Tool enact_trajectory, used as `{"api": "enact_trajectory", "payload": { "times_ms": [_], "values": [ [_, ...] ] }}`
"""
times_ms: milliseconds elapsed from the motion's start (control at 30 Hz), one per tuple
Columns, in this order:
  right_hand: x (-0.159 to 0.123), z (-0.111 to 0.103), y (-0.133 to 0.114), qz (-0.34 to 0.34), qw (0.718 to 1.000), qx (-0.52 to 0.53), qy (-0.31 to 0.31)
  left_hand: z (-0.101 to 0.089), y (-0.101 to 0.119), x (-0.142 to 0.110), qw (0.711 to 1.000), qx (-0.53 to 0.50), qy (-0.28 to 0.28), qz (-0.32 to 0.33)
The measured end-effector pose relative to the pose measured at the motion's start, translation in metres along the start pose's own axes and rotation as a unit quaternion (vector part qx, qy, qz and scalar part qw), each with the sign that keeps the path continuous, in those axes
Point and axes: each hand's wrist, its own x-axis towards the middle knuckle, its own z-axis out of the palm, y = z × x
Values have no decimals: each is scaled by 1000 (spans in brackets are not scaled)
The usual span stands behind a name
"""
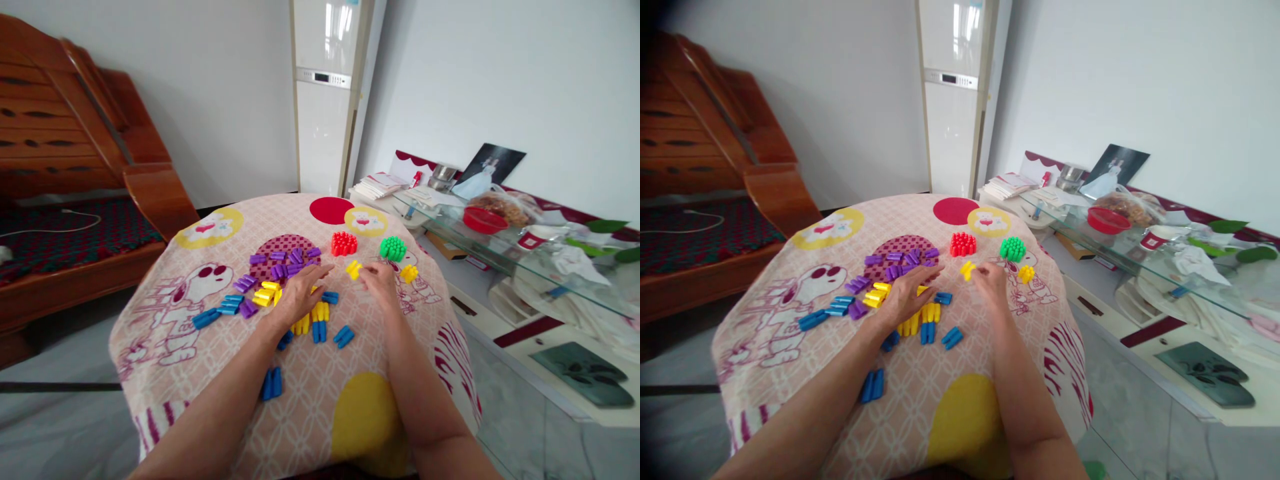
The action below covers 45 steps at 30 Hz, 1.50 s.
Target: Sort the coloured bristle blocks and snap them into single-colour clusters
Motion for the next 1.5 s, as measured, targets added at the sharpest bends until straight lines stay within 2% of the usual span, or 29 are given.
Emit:
{"api": "enact_trajectory", "payload": {
  "times_ms": [33, 133, 233, 333, 500, 633, 800, 900, 1000, 1067, 1200, 1300, 1400, 1500],
  "values": [
    [5, -13, 6, -23, 997, -48, 59, -2, -2, -1, 1000, 6, 9, -7],
    [14, -49, 26, -43, 971, -159, 171, -8, -10, -2, 998, 33, 35, -27],
    [15, -73, 40, -36, 944, -250, 214, -11, -12, -4, 997, 47, 48, -41],
    [13, -81, 47, -29, 922, -317, 219, -12, -8, -3, 997, 44, 44, -47],
    [14, -78, 53, -40, 895, -380, 231, -16, -5, -1, 996, 41, 43, -65],
    [16, -79, 56, -40, 889, -393, 231, -26, -15, -2, 991, 57, 62, -100],
    [12, -80, 45, -2, 894, -376, 242, -49, -31, -8, 973, 58, 104, -199],
    [9, -72, 35, -30, 904, -323, 278, -63, -39, -12, 957, 48, 116, -261],
    [7, -56, 27, -103, 931, -257, 239, -75, -47, -19, 948, 56, 91, -299],
    [5, -43, 24, -141, 943, -231, 195, -82, -53, -24, 948, 84, 49, -304],
    [1, -27, 18, -174, 950, -207, 154, -92, -62, -32, 957, 67, -78, -270],
    [0, -23, 15, -182, 953, -198, 139, -93, -64, -34, 959, 37, -123, -253],
    [-1, -21, 15, -182, 956, -196, 122, -90, -63, -33, 953, 68, -110, -274],
    [-1, -20, 16, -174, 959, -194, 115, -86, -63, -32, 947, 97, -34, -305]
  ]
}}
